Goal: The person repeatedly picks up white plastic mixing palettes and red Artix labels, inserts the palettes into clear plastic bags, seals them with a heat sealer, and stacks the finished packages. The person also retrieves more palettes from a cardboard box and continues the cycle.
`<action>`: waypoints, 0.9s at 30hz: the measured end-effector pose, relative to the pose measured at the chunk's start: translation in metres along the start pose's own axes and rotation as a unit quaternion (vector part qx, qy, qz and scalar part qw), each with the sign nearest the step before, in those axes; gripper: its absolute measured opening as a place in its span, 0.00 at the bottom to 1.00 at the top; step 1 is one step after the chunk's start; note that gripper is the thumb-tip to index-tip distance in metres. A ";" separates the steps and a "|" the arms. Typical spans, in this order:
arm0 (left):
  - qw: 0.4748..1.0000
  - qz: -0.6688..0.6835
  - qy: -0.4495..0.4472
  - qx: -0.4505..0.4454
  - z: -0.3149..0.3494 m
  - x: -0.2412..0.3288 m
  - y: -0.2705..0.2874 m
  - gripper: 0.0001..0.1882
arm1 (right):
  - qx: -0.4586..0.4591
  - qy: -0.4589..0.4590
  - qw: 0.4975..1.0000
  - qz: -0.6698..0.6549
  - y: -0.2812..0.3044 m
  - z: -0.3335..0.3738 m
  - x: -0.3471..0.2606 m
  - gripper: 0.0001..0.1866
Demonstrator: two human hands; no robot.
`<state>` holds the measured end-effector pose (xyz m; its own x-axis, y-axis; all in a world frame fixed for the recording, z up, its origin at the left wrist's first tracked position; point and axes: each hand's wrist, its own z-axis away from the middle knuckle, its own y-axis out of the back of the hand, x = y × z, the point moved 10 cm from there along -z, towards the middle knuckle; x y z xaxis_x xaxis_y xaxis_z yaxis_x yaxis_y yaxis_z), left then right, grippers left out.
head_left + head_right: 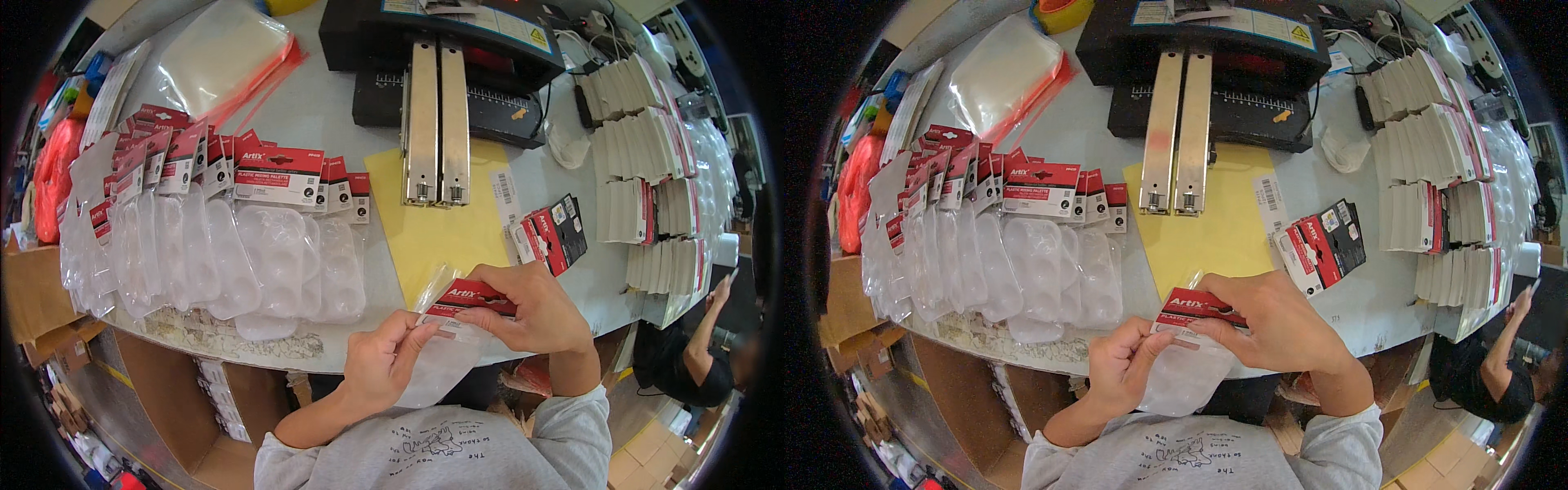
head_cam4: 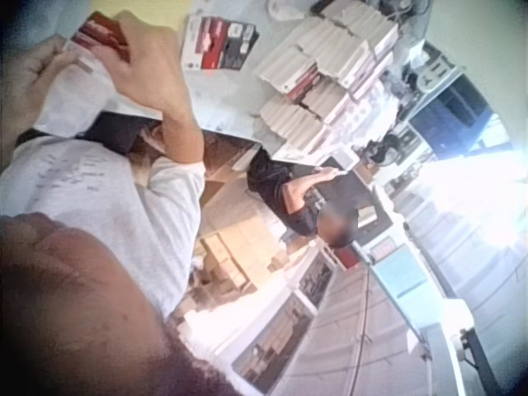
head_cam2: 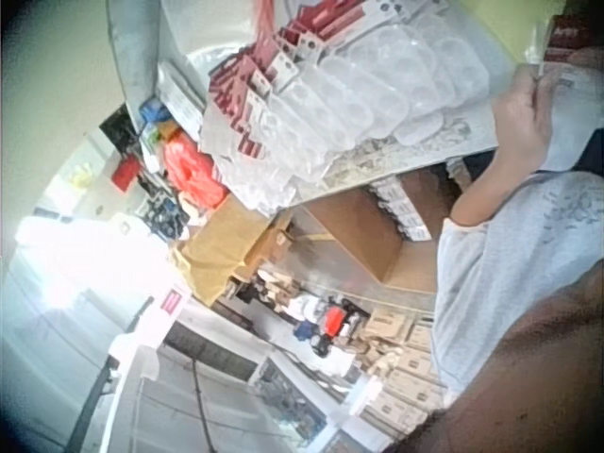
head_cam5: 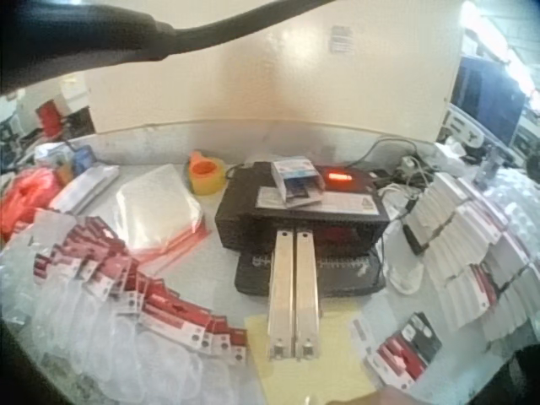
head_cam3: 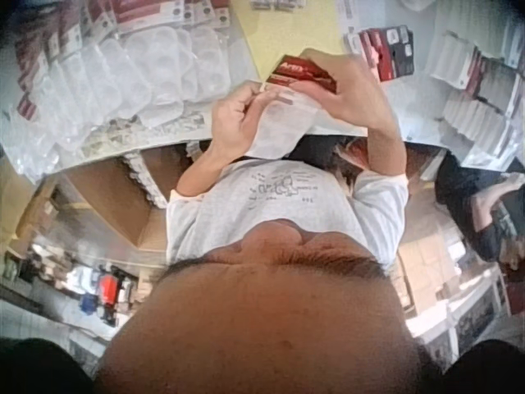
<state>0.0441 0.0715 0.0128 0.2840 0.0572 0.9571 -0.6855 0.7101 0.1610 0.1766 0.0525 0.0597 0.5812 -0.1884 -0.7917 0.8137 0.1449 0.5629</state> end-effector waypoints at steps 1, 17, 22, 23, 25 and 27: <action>1.000 0.002 0.011 -0.001 0.001 -0.001 -0.001 0.06 | 0.002 0.001 1.000 0.030 0.002 0.001 0.000 0.15; 0.980 0.050 -0.007 0.192 -0.005 -0.014 0.040 0.15 | 0.116 -0.181 0.895 -0.392 -0.033 0.041 0.073 0.07; 0.978 0.051 -0.002 0.203 -0.001 -0.019 0.044 0.15 | 0.117 -0.135 0.911 -0.372 -0.033 0.036 0.064 0.07; 0.979 0.042 0.005 0.200 0.000 -0.022 0.044 0.15 | 0.119 -0.138 0.913 -0.365 -0.033 0.037 0.064 0.07; 0.980 0.035 -0.014 0.195 0.002 -0.018 0.045 0.13 | 0.124 -0.135 0.920 -0.346 -0.033 0.040 0.064 0.06; 0.984 0.016 -0.008 0.180 -0.001 -0.016 0.043 0.13 | 0.120 -0.148 0.909 -0.370 -0.037 0.041 0.066 0.06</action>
<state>0.0106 0.1021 0.0046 0.2489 0.0621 0.9665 -0.8877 0.4136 0.2021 0.1852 -0.0045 -0.0033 -0.1783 -0.4069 -0.8959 0.9410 -0.3366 -0.0344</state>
